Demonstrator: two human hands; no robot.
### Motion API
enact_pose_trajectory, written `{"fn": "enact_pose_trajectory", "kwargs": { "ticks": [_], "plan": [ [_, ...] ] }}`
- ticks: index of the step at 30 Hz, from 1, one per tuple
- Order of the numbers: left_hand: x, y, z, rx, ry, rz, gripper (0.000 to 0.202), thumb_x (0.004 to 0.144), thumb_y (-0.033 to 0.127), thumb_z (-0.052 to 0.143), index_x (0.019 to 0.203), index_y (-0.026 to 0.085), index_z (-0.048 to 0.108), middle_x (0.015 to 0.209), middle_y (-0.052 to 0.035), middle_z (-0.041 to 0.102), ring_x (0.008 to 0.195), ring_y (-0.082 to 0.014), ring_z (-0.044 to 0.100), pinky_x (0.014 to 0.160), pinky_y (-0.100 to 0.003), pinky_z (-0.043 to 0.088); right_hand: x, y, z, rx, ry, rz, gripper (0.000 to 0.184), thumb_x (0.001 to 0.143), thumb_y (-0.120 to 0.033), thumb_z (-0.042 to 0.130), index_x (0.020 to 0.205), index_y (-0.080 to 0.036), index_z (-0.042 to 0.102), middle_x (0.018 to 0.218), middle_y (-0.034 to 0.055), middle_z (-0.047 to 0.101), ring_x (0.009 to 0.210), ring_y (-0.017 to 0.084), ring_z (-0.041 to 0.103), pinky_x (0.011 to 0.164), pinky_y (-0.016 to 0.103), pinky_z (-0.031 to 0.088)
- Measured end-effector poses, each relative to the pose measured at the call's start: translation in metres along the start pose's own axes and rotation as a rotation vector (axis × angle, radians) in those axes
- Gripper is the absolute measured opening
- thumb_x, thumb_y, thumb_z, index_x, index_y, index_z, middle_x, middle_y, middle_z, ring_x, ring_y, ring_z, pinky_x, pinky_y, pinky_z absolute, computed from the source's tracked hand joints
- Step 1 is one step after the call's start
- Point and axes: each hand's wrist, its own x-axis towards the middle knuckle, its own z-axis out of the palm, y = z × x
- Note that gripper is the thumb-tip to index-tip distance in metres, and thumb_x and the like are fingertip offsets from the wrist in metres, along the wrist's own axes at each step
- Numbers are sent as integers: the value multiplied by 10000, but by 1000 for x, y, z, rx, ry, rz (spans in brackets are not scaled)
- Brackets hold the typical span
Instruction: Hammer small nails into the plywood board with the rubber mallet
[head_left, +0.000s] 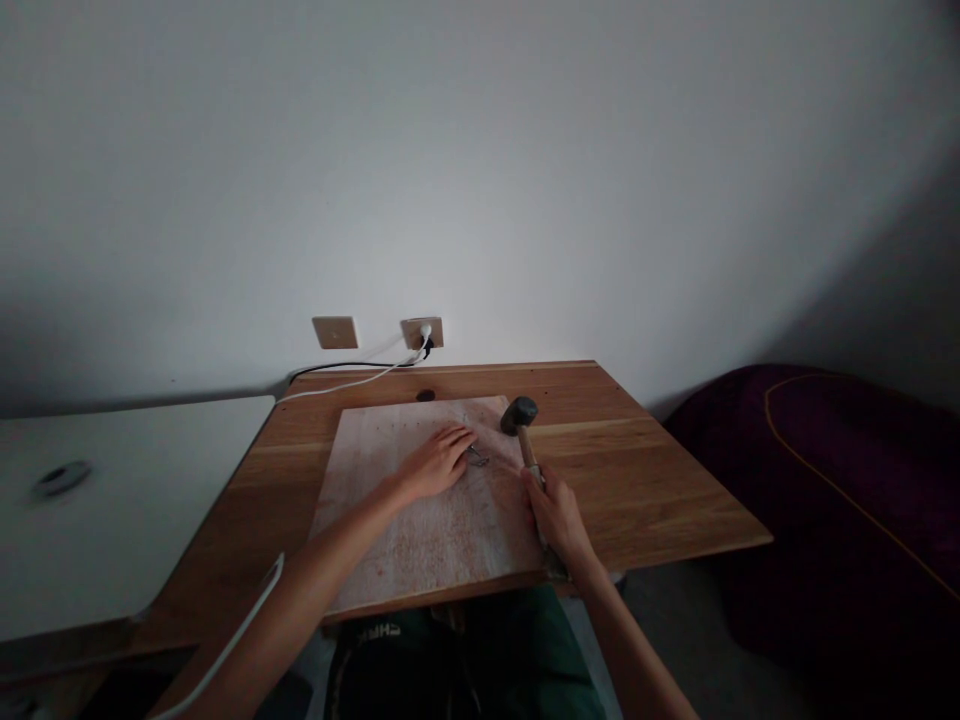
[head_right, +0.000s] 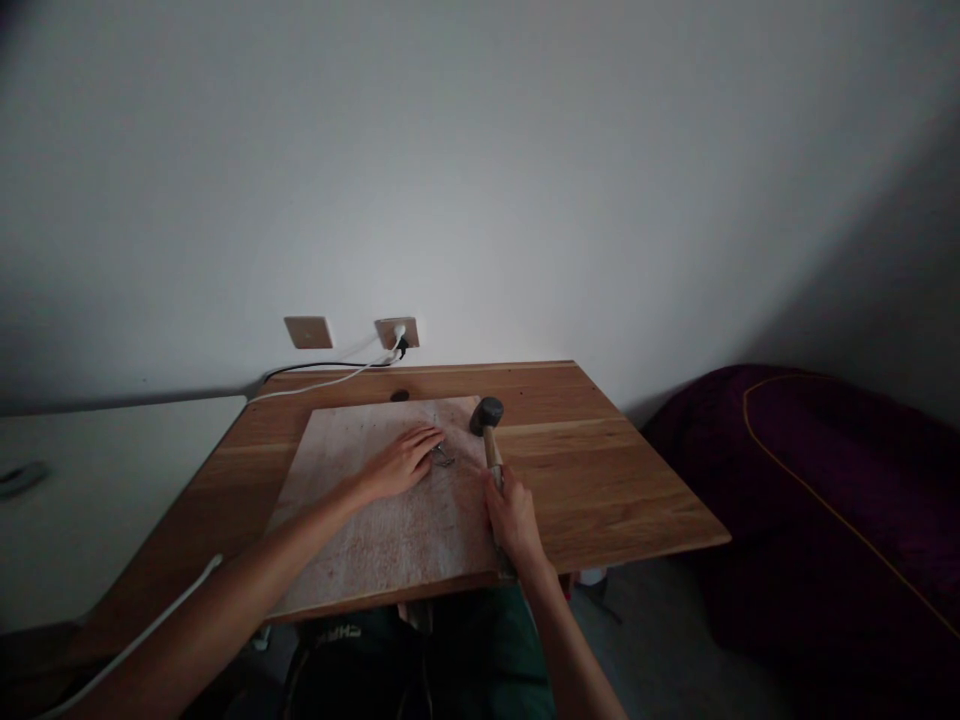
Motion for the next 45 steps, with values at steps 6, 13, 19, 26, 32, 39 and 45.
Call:
{"fn": "enact_pose_trajectory", "kwargs": {
  "ticks": [6,13,19,26,32,39,45],
  "plan": [
    [-4,14,1,12,-21,-12,503,925,134,507,1427,151,524,1476,-140,577,1423,-256,480,1220,-482,363,-7,3,-7,-21,-15,3,366,906,-575,429,814,-235,527,508,-25,549,423,153,552,434,236,385],
    [-8,47,3,19,9,-27,481,922,127,517,1401,163,543,1458,-131,588,1400,-264,496,1196,-480,396,-25,12,-25,-10,-21,44,391,898,-607,427,818,-241,537,487,-40,548,408,151,545,427,233,388],
    [0,49,-5,-47,41,-56,400,871,84,578,1246,203,653,1241,-95,709,1188,-249,636,1074,-450,494,-28,14,-27,2,-12,54,401,891,-621,434,806,-242,536,490,-42,541,415,151,552,432,236,396],
    [11,50,-13,-32,12,-18,301,868,94,632,1129,214,721,1071,-67,718,1055,-239,650,997,-422,510,-27,9,-27,7,5,37,394,889,-613,439,810,-238,529,496,-45,532,426,150,560,445,234,415],
    [14,51,-10,-189,3,-76,337,858,42,573,1106,208,730,1035,-62,684,963,-209,662,891,-345,548,-28,8,-26,27,-6,63,396,902,-614,433,809,-241,529,522,-37,548,412,146,542,415,236,390],
    [13,47,-8,-355,90,-79,403,839,-10,536,1116,210,730,1005,-50,646,893,-158,651,836,-288,550,-26,11,-25,10,4,60,367,914,-582,437,812,-242,530,510,-41,548,410,148,549,426,235,402],
    [30,-1,-6,-417,390,-334,294,782,23,640,1024,169,720,1053,-59,659,747,-111,682,771,-285,606,-25,15,-24,24,7,45,368,908,-580,456,811,-235,541,523,-41,548,419,142,546,427,229,395]
  ]
}}
